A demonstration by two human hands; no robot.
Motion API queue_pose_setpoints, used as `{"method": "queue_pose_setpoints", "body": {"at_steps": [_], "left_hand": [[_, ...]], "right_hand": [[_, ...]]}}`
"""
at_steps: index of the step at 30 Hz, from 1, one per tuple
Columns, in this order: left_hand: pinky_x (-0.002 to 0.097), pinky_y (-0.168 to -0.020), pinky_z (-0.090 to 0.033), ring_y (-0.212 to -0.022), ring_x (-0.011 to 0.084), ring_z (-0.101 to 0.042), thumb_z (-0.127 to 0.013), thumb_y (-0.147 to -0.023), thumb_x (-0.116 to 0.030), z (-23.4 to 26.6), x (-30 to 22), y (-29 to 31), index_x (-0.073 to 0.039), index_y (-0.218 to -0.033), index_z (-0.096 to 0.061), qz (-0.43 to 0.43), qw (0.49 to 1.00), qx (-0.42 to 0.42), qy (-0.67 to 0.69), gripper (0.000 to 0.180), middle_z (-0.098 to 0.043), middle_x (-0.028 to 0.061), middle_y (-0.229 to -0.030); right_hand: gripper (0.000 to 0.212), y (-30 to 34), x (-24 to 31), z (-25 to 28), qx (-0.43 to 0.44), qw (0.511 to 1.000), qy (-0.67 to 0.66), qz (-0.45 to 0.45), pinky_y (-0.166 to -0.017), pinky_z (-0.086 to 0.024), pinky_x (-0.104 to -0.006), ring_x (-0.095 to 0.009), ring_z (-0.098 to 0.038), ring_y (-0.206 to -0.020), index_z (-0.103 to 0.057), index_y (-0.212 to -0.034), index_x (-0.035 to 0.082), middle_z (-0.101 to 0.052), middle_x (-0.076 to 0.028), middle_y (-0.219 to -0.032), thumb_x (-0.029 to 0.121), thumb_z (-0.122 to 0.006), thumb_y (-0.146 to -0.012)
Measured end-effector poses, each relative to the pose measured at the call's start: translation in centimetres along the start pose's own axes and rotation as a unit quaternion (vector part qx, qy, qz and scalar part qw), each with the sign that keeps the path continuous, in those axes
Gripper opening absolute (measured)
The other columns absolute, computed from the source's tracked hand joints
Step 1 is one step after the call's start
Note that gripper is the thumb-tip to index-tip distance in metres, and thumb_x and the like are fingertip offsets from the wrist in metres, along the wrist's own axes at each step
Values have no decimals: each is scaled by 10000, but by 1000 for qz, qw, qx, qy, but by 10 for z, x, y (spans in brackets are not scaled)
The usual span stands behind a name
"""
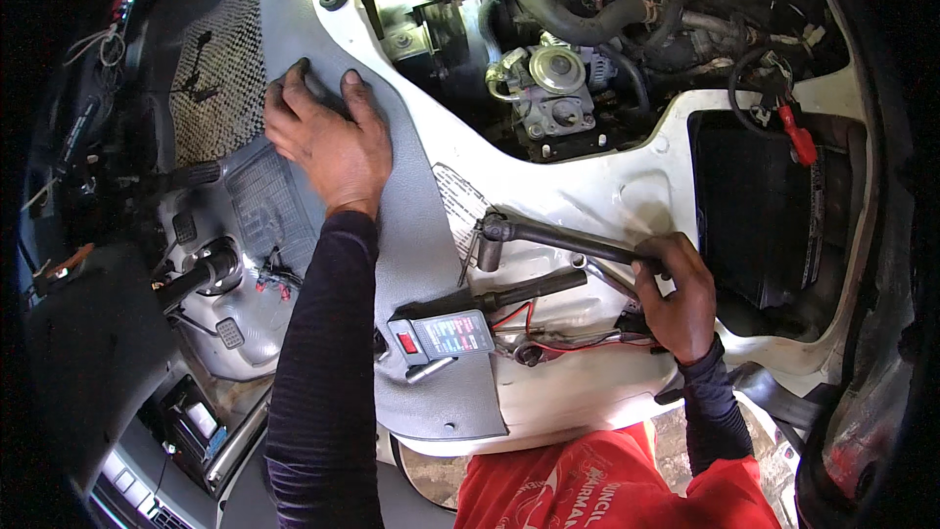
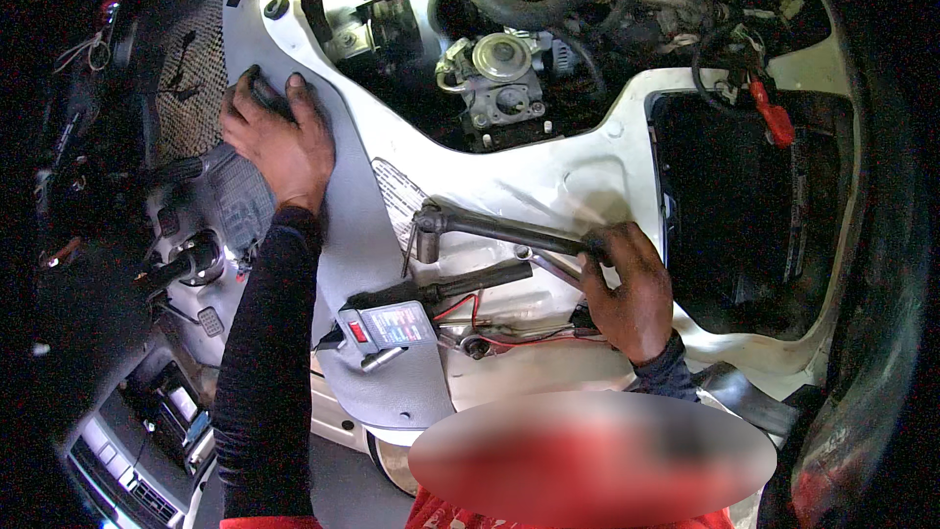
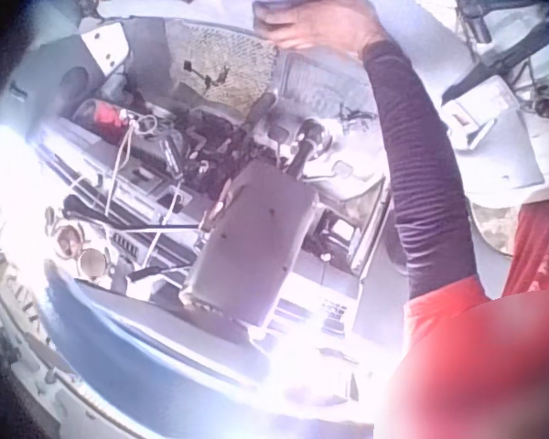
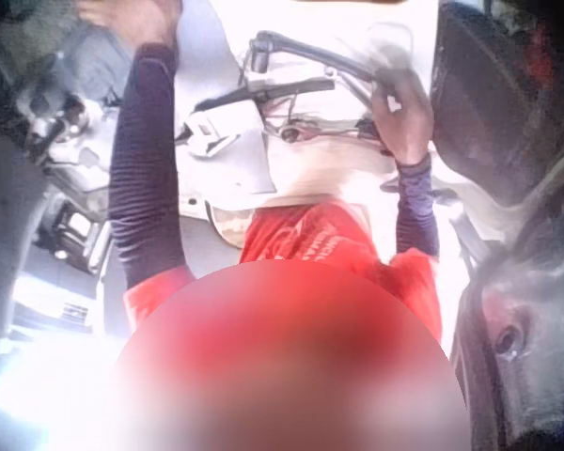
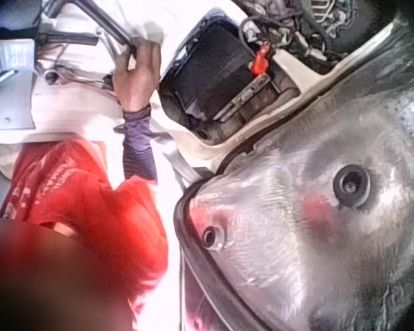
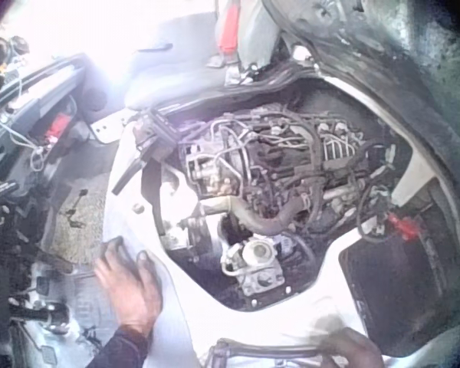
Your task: The person removes a car alternator from the engine bay, then installs a replacement alternator by aligning it and securing it with bolts. They also reconnect electrical connectors and hoses during the process.
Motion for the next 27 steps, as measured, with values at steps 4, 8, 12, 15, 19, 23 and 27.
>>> {"method": "queue_pose_setpoints", "body": {"at_steps": [4,8,12,15,19,23,27], "left_hand": [[597,-1164,-237,-1377,457,-319,-632,-977,-382,-1,1,1,-5,-1457,-407,12,1000,7,5,650,-357,286,-1461],[599,-1168,-230,-1386,454,-312,-632,-977,-378,-1,0,1,-7,-1458,-405,10,1000,8,6,649,-352,288,-1469],[602,-1165,-231,-1386,453,-315,-637,-972,-379,-1,1,2,-16,-1458,-408,13,1000,7,9,649,-352,283,-1474],[604,-1158,-239,-1377,453,-323,-638,-969,-382,-2,2,2,-24,-1453,-411,16,1000,3,21,643,-357,274,-1474],[600,-1148,-254,-1361,450,-338,-643,-962,-389,-2,3,1,-28,-1443,-422,3,1000,-8,17,641,-369,266,-1466],[595,-1143,-262,-1354,446,-344,-646,-958,-391,-3,3,1,-29,-1437,-432,5,1000,-13,15,638,-378,264,-1453],[595,-1140,-264,-1351,447,-344,-640,-961,-395,-2,1,2,-28,-1441,-432,-10,1000,-22,12,639,-378,268,-1448]], "right_hand": [[332,4,0,0,-1,994,100,46,-894,-527,-408,-339,-639,-1025,-665,-1126,17,-626,-157,-1133,-9,-742,-804],[421,6,-3,1,22,986,149,67,-989,-496,-453,-389,-603,-1140,-668,-1177,32,-624,-166,-1186,29,-776,-770],[462,4,-5,-1,36,983,169,59,-991,-502,-445,-384,-608,-1147,-665,-1206,36,-625,-165,-1220,32,-784,-760],[453,2,-3,-2,34,985,160,57,-976,-507,-448,-386,-609,-1133,-664,-1205,43,-621,-173,-1216,41,-781,-768],[385,1,8,2,6,989,121,82,-922,-526,-452,-387,-629,-1058,-668,-1167,51,-628,-180,-1148,47,-766,-794],[290,5,16,2,0,997,59,52,-892,-533,-430,-362,-663,-1031,-691,-1066,24,-665,-153,-1068,-7,-757,-786],[261,22,39,-13,34,992,6,122,-740,-548,-399,-324,-680,-861,-694,-1046,34,-663,-140,-955,-5,-765,-798]]}}
Point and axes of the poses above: each hand's wrist, its own y-axis away from the middle knuckle, its own z-axis out of the back of the hand, x = y × z, the point moved 4 cm from there along -y, towards the middle knuckle
